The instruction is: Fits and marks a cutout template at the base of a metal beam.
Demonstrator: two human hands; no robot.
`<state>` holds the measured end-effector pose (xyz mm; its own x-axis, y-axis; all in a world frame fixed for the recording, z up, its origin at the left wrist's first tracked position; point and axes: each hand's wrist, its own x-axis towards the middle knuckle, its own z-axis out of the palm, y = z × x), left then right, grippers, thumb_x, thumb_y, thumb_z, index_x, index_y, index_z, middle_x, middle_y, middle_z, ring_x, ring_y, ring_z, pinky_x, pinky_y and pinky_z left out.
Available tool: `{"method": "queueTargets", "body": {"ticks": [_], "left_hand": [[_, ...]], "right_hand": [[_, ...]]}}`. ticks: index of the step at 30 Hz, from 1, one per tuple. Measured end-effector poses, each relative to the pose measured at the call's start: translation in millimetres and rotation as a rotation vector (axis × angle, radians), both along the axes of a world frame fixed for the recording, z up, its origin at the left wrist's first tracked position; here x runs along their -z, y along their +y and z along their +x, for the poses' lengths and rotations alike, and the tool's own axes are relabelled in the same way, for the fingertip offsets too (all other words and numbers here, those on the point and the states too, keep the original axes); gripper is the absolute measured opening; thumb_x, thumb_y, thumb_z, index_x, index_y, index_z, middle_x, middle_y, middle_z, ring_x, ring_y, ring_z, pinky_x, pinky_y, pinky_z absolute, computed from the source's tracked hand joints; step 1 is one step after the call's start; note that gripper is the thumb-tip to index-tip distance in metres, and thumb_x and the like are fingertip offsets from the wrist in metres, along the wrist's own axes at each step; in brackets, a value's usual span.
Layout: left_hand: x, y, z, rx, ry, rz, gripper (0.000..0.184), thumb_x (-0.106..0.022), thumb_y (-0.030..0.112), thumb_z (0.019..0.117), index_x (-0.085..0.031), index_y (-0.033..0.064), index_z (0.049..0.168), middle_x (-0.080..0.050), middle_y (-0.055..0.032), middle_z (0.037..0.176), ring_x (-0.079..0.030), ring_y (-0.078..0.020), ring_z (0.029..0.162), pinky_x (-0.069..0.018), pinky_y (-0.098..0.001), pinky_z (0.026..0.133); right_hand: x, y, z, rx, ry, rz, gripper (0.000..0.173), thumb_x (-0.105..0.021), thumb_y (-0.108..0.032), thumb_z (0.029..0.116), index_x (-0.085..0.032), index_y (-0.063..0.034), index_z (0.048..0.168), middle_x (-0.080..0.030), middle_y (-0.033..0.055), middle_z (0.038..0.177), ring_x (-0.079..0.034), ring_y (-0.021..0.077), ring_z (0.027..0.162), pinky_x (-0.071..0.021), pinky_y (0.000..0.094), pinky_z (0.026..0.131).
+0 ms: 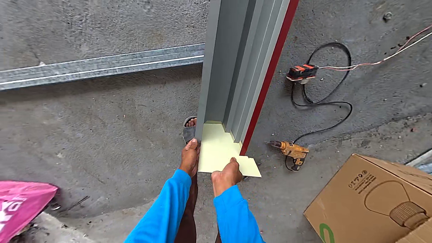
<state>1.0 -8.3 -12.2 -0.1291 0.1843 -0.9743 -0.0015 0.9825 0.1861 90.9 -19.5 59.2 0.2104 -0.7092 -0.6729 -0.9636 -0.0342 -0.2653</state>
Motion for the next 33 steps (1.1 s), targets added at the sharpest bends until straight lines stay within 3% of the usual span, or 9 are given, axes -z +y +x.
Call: {"method": "queueTargets", "body": {"ticks": [3,5,9,11,18,23,27,30,33], "left_hand": [[-6.4,-4.2,-0.3,0.068,-0.001,0.013,0.047,-0.039,0.039,0.1116,-0.044,0.0131,0.151,-0.067,-0.0133,0.118,-0.068,-0.0187,0.096,-0.0567,-0.0381,0.084],[-13.2,-8.5,-3.4,0.105,-0.051,-0.002,0.051,-0.042,0.046,0.1092,-0.037,0.0252,0.156,-0.068,-0.0114,0.123,-0.068,-0.0190,0.097,-0.0570,-0.0399,0.080],[-12.8,-10.3,-7.6,0.066,-0.099,-0.026,0.063,-0.059,0.022,0.0982,-0.035,0.0324,0.156,-0.065,-0.0119,0.123,-0.068,-0.0224,0.088,-0.0572,-0.0417,0.069],[-11.9,-13.9,-13.6,0.047,-0.093,-0.024,0.067,-0.063,0.019,0.0955,-0.037,0.0340,0.155,-0.065,-0.0112,0.123,-0.068,-0.0222,0.086,-0.0573,-0.0408,0.066],[-15.3,-15.3,-5.9,0.041,-0.031,-0.008,0.059,-0.064,0.022,0.0950,-0.045,0.0251,0.151,-0.069,-0.0139,0.113,-0.070,-0.0240,0.082,-0.0585,-0.0424,0.066],[-15.8,-13.7,-7.0,0.068,-0.040,0.026,0.048,-0.064,0.017,0.0996,-0.052,0.0171,0.146,-0.070,-0.0145,0.114,-0.070,-0.0241,0.083,-0.0596,-0.0418,0.069],[-10.8,-6.5,-8.7,0.295,0.048,0.048,0.043,-0.065,0.017,0.0999,-0.058,0.0089,0.141,-0.073,-0.0154,0.111,-0.071,-0.0253,0.085,-0.0590,-0.0448,0.074],[-11.6,-0.2,-9.5,0.503,0.109,0.044,0.033,-0.066,0.020,0.0994,-0.066,0.0092,0.131,-0.075,-0.0137,0.103,-0.072,-0.0269,0.085,-0.0582,-0.0505,0.076],[-12.2,4.8,-8.7,0.559,0.125,0.038,0.029,-0.067,0.019,0.0989,-0.069,0.0090,0.126,-0.076,-0.0129,0.100,-0.073,-0.0259,0.083,-0.0584,-0.0495,0.074]], "right_hand": [[3.0,1.8,-0.8,0.006,0.015,-0.009,0.040,-0.060,-0.031,0.1050,-0.055,-0.0017,0.132,-0.056,0.0199,0.131,-0.056,0.0335,0.123,-0.0509,0.0565,0.096],[5.3,2.5,-0.8,0.014,0.023,-0.010,0.041,-0.060,-0.032,0.1046,-0.054,-0.0013,0.132,-0.056,0.0198,0.132,-0.056,0.0337,0.123,-0.0510,0.0566,0.096],[5.6,1.2,-3.5,0.011,0.004,0.010,0.040,-0.060,-0.030,0.1046,-0.055,-0.0019,0.133,-0.057,0.0202,0.131,-0.057,0.0343,0.123,-0.0520,0.0570,0.096],[2.5,3.2,-7.5,0.009,-0.012,0.016,0.040,-0.060,-0.030,0.1048,-0.055,-0.0028,0.133,-0.058,0.0201,0.131,-0.059,0.0340,0.122,-0.0528,0.0567,0.095],[-0.4,1.1,-4.6,0.002,-0.033,0.021,0.037,-0.058,-0.029,0.1051,-0.055,-0.0029,0.132,-0.057,0.0198,0.131,-0.058,0.0340,0.121,-0.0529,0.0568,0.094],[-1.9,-1.0,-2.3,0.006,-0.046,0.033,0.037,-0.058,-0.027,0.1050,-0.054,-0.0033,0.133,-0.056,0.0199,0.134,-0.056,0.0341,0.125,-0.0518,0.0573,0.097],[-1.1,0.0,-2.2,0.020,-0.058,0.017,0.035,-0.058,-0.027,0.1044,-0.057,-0.0027,0.130,-0.057,0.0198,0.131,-0.057,0.0338,0.123,-0.0527,0.0564,0.095],[-1.2,-1.0,-1.4,0.013,-0.063,0.016,0.035,-0.058,-0.027,0.1047,-0.056,-0.0024,0.130,-0.057,0.0201,0.131,-0.058,0.0337,0.123,-0.0525,0.0564,0.096],[-1.3,-1.2,-1.3,0.004,-0.058,0.020,0.035,-0.057,-0.027,0.1051,-0.057,-0.0022,0.130,-0.058,0.0206,0.131,-0.058,0.0333,0.123,-0.0527,0.0560,0.096]]}}
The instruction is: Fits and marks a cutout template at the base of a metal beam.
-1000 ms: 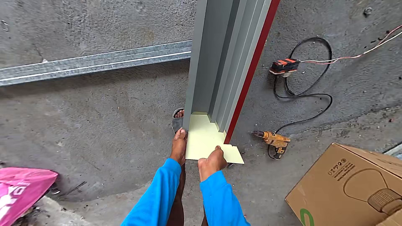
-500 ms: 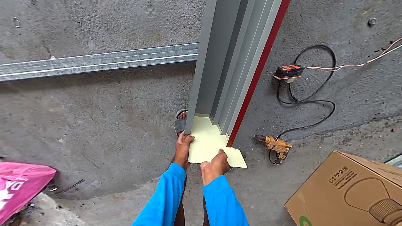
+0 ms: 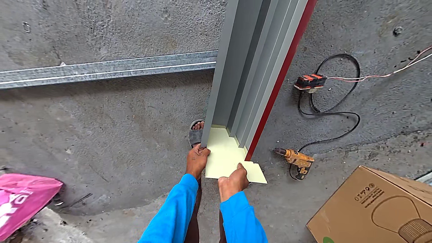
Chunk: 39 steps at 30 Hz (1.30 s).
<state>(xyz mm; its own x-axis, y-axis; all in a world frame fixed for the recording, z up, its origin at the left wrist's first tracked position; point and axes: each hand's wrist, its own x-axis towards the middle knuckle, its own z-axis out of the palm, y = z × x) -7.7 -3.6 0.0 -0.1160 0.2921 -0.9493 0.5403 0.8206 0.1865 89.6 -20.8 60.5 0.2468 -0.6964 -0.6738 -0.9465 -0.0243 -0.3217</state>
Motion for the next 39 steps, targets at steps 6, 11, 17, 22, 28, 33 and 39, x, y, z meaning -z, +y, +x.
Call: {"method": "queueTargets", "body": {"ticks": [6,11,17,22,28,33,39], "left_hand": [[2.4,0.7,0.3,0.001,0.014,0.002,0.028,-0.067,0.015,0.0980,-0.069,0.0076,0.125,-0.075,-0.0140,0.094,-0.072,-0.0254,0.076,-0.0591,-0.0469,0.070],[5.1,0.8,1.4,-0.014,0.030,0.005,0.028,-0.068,0.012,0.0974,-0.070,0.0065,0.125,-0.075,-0.0147,0.093,-0.073,-0.0248,0.074,-0.0612,-0.0449,0.069],[1.9,7.2,3.0,0.052,0.033,-0.005,0.025,-0.068,0.010,0.0970,-0.070,0.0030,0.121,-0.075,-0.0156,0.092,-0.073,-0.0250,0.074,-0.0609,-0.0449,0.070],[-0.7,10.6,4.5,0.080,0.034,-0.005,0.021,-0.067,0.010,0.0972,-0.071,0.0028,0.117,-0.074,-0.0153,0.088,-0.072,-0.0244,0.071,-0.0609,-0.0431,0.067],[-1.1,13.3,4.0,0.086,0.025,-0.008,0.024,-0.066,0.009,0.0988,-0.068,0.0005,0.122,-0.074,-0.0166,0.089,-0.072,-0.0243,0.071,-0.0612,-0.0415,0.067],[-3.7,10.3,6.6,0.093,0.030,0.005,0.025,-0.064,0.010,0.1002,-0.067,-0.0004,0.123,-0.073,-0.0170,0.088,-0.070,-0.0231,0.068,-0.0598,-0.0405,0.064],[-3.6,10.7,7.1,0.087,0.038,0.006,0.022,-0.065,0.010,0.0997,-0.069,0.0001,0.119,-0.074,-0.0160,0.087,-0.070,-0.0216,0.066,-0.0594,-0.0386,0.062]], "right_hand": [[-1.6,-2.2,3.3,0.028,0.013,0.052,0.037,-0.056,-0.031,0.1058,-0.057,-0.0038,0.131,-0.059,0.0192,0.129,-0.061,0.0325,0.119,-0.0538,0.0553,0.094],[-12.7,-43.0,9.7,-0.038,0.042,0.427,0.052,-0.041,-0.047,0.1080,-0.045,-0.0141,0.147,-0.056,0.0157,0.141,-0.058,0.0313,0.127,-0.0509,0.0566,0.100],[-47.0,-137.1,22.7,-0.641,0.070,0.447,0.078,-0.028,-0.061,0.1023,-0.043,0.0038,0.142,-0.065,0.0199,0.124,-0.069,0.0293,0.107,-0.0581,0.0483,0.088],[-54.2,-211.5,50.6,-0.724,0.256,0.282,0.069,-0.016,-0.046,0.1104,-0.057,0.0040,0.134,-0.073,0.0172,0.107,-0.071,0.0262,0.096,-0.0571,0.0435,0.082],[-27.2,-229.3,85.8,-0.669,0.467,0.395,0.067,-0.021,-0.050,0.1114,-0.060,0.0012,0.132,-0.072,0.0172,0.104,-0.071,0.0298,0.090,-0.0586,0.0479,0.076],[4.0,-152.4,128.9,-0.482,0.567,0.606,0.057,-0.033,-0.046,0.1106,-0.052,0.0001,0.139,-0.066,0.0204,0.117,-0.069,0.0320,0.094,-0.0575,0.0487,0.075],[37.4,-102.7,145.6,-0.806,0.780,0.451,0.033,-0.067,-0.026,0.0969,-0.064,-0.0011,0.118,-0.068,0.0169,0.102,-0.068,0.0254,0.087,-0.0568,0.0417,0.074]]}}
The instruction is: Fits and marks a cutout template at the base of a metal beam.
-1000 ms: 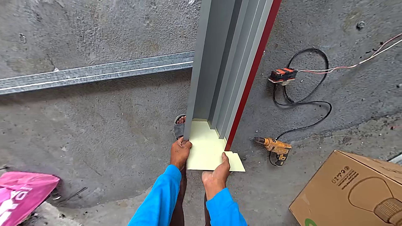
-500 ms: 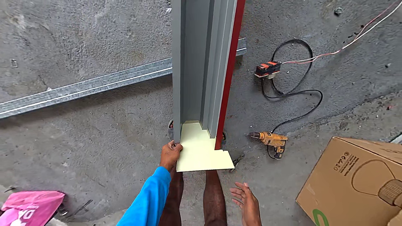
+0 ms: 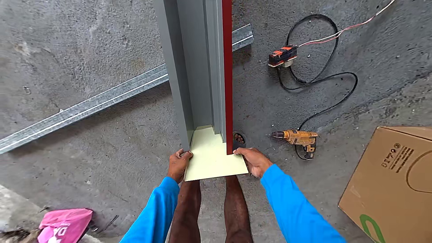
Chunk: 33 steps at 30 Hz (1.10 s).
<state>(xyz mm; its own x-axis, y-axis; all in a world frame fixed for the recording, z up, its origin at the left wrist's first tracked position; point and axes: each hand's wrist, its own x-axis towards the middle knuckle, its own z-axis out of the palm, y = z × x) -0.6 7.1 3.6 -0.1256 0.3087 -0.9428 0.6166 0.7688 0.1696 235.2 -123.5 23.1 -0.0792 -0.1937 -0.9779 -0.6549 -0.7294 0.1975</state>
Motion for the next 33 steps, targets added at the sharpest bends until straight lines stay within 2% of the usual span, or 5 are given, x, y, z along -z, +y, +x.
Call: {"method": "queueTargets", "body": {"ticks": [7,12,25,29,33], "left_hand": [[-2.0,-1.8,1.2,-0.001,0.024,0.001,0.026,-0.066,0.013,0.0986,-0.069,0.0016,0.122,-0.074,-0.0163,0.088,-0.070,-0.0236,0.068,-0.0595,-0.0415,0.064],[3.9,-3.6,3.0,-0.075,0.047,0.009,0.024,-0.068,0.011,0.0981,-0.070,0.0015,0.120,-0.074,-0.0153,0.089,-0.071,-0.0223,0.071,-0.0604,-0.0408,0.068],[7.7,-10.4,-3.7,-0.060,0.044,-0.040,0.032,-0.067,0.019,0.0984,-0.067,0.0094,0.129,-0.075,-0.0147,0.095,-0.072,-0.0275,0.076,-0.0586,-0.0502,0.070],[16.2,-13.4,-4.1,-0.051,0.056,-0.029,0.031,-0.068,0.019,0.0968,-0.069,0.0102,0.127,-0.076,-0.0121,0.088,-0.073,-0.0253,0.075,-0.0591,-0.0500,0.072],[15.5,-13.7,-1.5,-0.055,0.063,-0.037,0.035,-0.068,0.019,0.0972,-0.067,0.0096,0.131,-0.077,-0.0125,0.098,-0.074,-0.0270,0.087,-0.0588,-0.0522,0.080]], "right_hand": [[12.8,10.7,3.5,-0.129,0.102,-0.044,0.027,-0.069,-0.011,0.0903,-0.063,0.0008,0.113,-0.069,0.0190,0.095,-0.070,0.0264,0.078,-0.0587,0.0413,0.066],[8.7,19.4,-6.4,-0.131,0.028,-0.142,0.034,-0.069,-0.016,0.0913,-0.061,-0.0021,0.121,-0.066,0.0190,0.102,-0.066,0.0271,0.085,-0.0564,0.0427,0.071],[12.1,30.9,-7.2,-0.242,0.088,-0.194,0.027,-0.067,-0.020,0.0944,-0.064,-0.0034,0.115,-0.069,0.0169,0.096,-0.069,0.0265,0.082,-0.0588,0.0424,0.070],[15.7,35.7,-4.8,-0.392,0.116,-0.203,0.030,-0.067,-0.024,0.0949,-0.064,-0.0051,0.118,-0.068,0.0170,0.103,-0.068,0.0270,0.088,-0.0576,0.0442,0.075],[21.9,37.0,-6.8,-0.580,0.093,-0.199,0.034,-0.068,-0.025,0.0919,-0.066,-0.0033,0.118,-0.067,0.0191,0.109,-0.065,0.0291,0.096,-0.0540,0.0484,0.082]]}}
